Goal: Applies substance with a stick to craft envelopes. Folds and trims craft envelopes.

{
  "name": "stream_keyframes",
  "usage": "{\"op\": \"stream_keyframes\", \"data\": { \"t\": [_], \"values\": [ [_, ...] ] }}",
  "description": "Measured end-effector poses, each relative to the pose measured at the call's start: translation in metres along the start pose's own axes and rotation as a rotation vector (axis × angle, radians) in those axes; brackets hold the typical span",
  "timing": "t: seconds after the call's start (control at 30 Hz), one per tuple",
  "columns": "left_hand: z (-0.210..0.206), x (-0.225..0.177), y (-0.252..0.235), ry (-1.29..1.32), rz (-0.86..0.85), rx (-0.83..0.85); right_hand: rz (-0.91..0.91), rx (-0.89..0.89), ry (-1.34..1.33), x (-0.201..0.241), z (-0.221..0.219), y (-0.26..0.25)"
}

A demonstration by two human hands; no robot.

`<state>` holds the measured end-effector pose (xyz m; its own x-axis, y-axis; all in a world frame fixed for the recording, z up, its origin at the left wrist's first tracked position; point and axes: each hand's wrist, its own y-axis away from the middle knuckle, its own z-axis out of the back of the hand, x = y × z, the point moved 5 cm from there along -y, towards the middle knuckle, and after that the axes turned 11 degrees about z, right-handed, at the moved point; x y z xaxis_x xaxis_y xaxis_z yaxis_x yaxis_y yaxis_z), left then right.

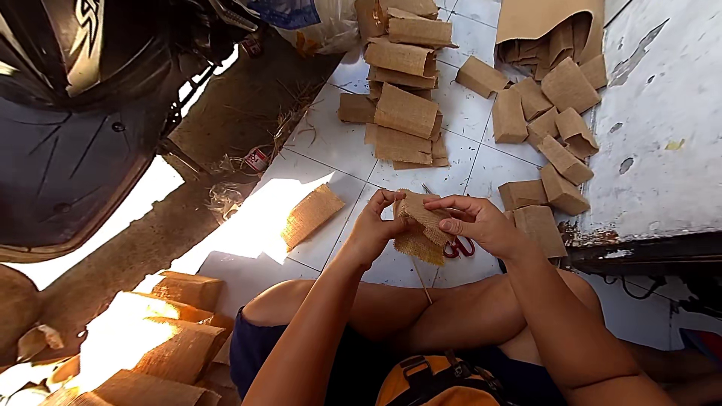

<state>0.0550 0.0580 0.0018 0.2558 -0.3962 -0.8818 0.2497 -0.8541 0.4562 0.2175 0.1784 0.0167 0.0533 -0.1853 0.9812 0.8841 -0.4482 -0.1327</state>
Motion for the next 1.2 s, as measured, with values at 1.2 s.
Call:
{"op": "stream_keyframes", "data": {
  "t": [1.2],
  "values": [
    [-0.022, -0.014, 0.011, -0.323, -0.384, -0.194, 0.401, -0.268, 0.665, 0.017, -0.027, 0.003]
  ]
}}
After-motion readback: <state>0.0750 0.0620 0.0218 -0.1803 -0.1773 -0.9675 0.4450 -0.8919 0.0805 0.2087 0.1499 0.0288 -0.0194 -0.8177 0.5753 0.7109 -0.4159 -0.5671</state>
